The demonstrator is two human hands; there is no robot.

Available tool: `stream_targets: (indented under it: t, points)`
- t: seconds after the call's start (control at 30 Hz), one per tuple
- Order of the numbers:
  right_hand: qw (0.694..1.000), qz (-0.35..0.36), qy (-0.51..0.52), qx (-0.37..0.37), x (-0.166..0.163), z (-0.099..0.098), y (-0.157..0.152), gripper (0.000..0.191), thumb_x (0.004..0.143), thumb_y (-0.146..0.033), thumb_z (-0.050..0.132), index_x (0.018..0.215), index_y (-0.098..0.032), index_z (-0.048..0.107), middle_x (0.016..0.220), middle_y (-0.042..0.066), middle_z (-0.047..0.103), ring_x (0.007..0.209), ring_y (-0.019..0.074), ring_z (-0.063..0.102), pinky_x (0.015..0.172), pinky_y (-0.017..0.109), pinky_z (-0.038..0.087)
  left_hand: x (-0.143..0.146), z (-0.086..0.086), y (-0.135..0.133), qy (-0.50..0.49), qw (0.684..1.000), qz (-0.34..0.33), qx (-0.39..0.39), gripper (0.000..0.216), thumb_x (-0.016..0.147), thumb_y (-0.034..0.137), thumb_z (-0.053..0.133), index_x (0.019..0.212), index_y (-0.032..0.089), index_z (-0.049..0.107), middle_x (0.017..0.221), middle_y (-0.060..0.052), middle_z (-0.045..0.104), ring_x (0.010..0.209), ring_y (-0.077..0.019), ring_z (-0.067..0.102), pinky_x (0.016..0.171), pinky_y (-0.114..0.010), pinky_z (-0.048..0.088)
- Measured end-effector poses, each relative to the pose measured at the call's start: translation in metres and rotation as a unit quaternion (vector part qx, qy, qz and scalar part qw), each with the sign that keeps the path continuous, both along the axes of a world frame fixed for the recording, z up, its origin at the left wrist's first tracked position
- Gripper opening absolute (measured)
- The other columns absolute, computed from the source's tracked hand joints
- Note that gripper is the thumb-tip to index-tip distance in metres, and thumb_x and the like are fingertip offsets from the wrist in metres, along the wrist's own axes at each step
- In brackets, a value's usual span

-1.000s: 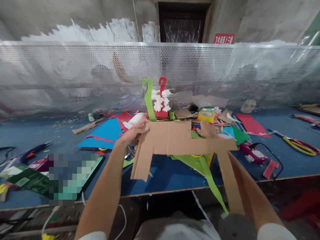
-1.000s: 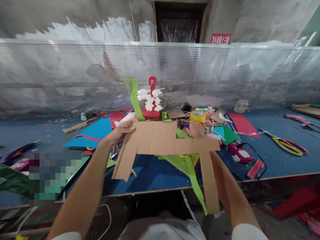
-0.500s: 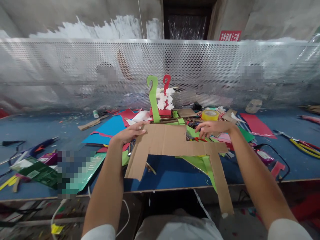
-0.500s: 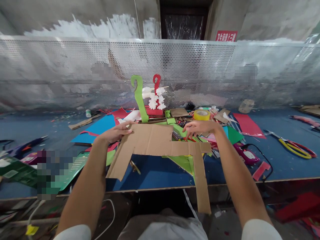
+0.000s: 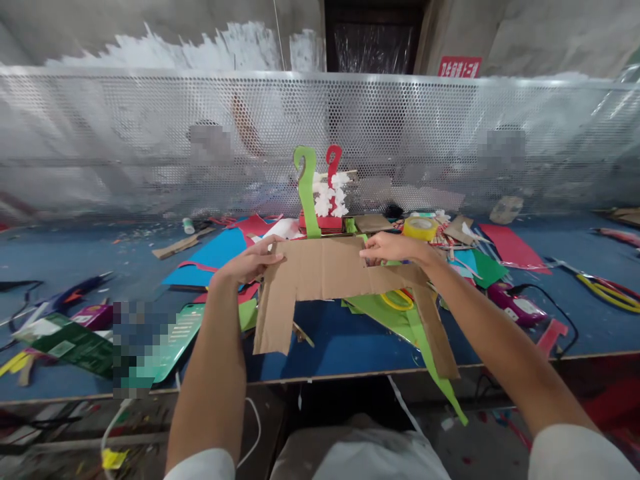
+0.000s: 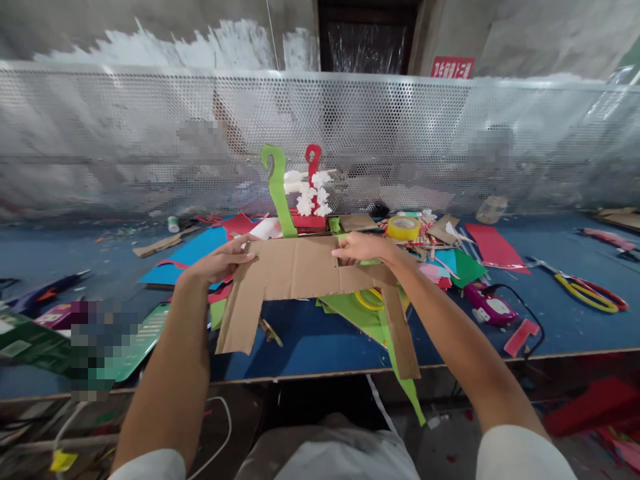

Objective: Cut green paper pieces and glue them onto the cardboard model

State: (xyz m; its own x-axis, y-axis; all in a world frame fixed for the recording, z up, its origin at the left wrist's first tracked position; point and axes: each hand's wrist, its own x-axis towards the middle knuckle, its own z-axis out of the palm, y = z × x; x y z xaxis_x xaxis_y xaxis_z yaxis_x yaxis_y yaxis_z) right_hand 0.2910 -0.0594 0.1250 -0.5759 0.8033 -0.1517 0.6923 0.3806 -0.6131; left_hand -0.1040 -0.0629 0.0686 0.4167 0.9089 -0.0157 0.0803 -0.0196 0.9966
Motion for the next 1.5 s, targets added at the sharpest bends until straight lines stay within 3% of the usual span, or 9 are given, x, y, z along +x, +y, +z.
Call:
stream_targets:
  t: [0.13, 0.3, 0.47, 0.73, 1.0, 1.27, 1.5]
  points:
    - [0.992, -0.018, 0.120, -0.045, 0.008, -0.009, 0.004, 0.044, 0.085, -0.061, 0.073, 0.100, -0.019, 0.076, 0.078, 0.006, 0.075, 0.070, 0.0179, 0.065, 0.069, 0.031, 0.050, 0.004, 0.000, -0.001, -0.016, 0.999, -0.017, 0.032, 0.051, 0.077, 0.039, 0.091, 0.113, 0.025, 0.058, 0.090, 0.000, 0.075, 0.070, -0.0176, 0.075, 0.058, -0.023, 0.059]
    - [0.981, -0.006, 0.178, -0.072, 0.026, -0.010, 0.003, 0.039, 0.080, -0.055, 0.081, 0.087, -0.019, 0.069, 0.078, 0.004, 0.073, 0.072, 0.0170, 0.067, 0.073, 0.031, 0.051, 0.011, -0.004, -0.002, -0.043, 0.996, -0.067, 0.051, 0.059, 0.076, 0.034, 0.093, 0.122, 0.025, 0.057, 0.088, 0.000, 0.073, 0.064, -0.0159, 0.073, 0.054, -0.020, 0.056]
    - [0.981, -0.010, 0.179, -0.078, 0.037, -0.010, 0.003, 0.044, 0.075, -0.057, 0.084, 0.082, -0.018, 0.065, 0.074, 0.004, 0.071, 0.069, 0.0157, 0.065, 0.070, 0.030, 0.050, 0.014, -0.010, 0.002, -0.040, 0.994, -0.095, 0.037, 0.087, 0.066, 0.032, 0.098, 0.140, 0.022, 0.052, 0.089, -0.001, 0.074, 0.067, -0.0172, 0.073, 0.057, -0.023, 0.058]
    - [0.981, -0.035, 0.163, -0.099, 0.046, -0.014, 0.006, 0.047, 0.074, -0.059, 0.084, 0.085, -0.019, 0.062, 0.075, 0.003, 0.072, 0.067, 0.0147, 0.065, 0.063, 0.027, 0.043, 0.019, -0.010, 0.003, -0.048, 0.987, -0.144, 0.047, 0.101, 0.062, 0.028, 0.100, 0.150, 0.021, 0.052, 0.096, -0.008, 0.079, 0.078, -0.0227, 0.078, 0.066, -0.025, 0.061]
    - [0.974, -0.014, 0.205, -0.098, 0.054, -0.018, 0.009, 0.041, 0.077, -0.055, 0.083, 0.086, -0.018, 0.068, 0.076, 0.002, 0.071, 0.070, 0.0149, 0.065, 0.072, 0.030, 0.050, 0.021, -0.010, 0.003, -0.049, 0.993, -0.102, 0.023, 0.095, 0.069, 0.023, 0.094, 0.153, 0.024, 0.050, 0.089, -0.003, 0.076, 0.067, -0.0175, 0.074, 0.057, -0.021, 0.059]
    - [0.980, -0.008, 0.191, -0.062, 0.055, -0.008, -0.001, 0.036, 0.085, -0.051, 0.076, 0.104, -0.020, 0.075, 0.098, 0.007, 0.078, 0.091, 0.0222, 0.072, 0.084, 0.034, 0.053, 0.019, -0.009, 0.002, -0.036, 0.996, -0.082, 0.032, 0.092, 0.070, 0.022, 0.092, 0.152, 0.026, 0.050, 0.093, -0.004, 0.077, 0.073, -0.0192, 0.076, 0.058, -0.021, 0.058]
    - [0.977, -0.015, 0.199, -0.073, 0.050, -0.007, 0.001, 0.039, 0.079, -0.047, 0.084, 0.103, -0.019, 0.071, 0.089, 0.005, 0.078, 0.082, 0.0190, 0.073, 0.074, 0.029, 0.053, 0.021, -0.013, 0.002, -0.071, 0.995, -0.064, 0.043, 0.088, 0.067, 0.027, 0.093, 0.147, 0.024, 0.057, 0.096, -0.003, 0.075, 0.074, -0.0183, 0.075, 0.064, -0.024, 0.060]
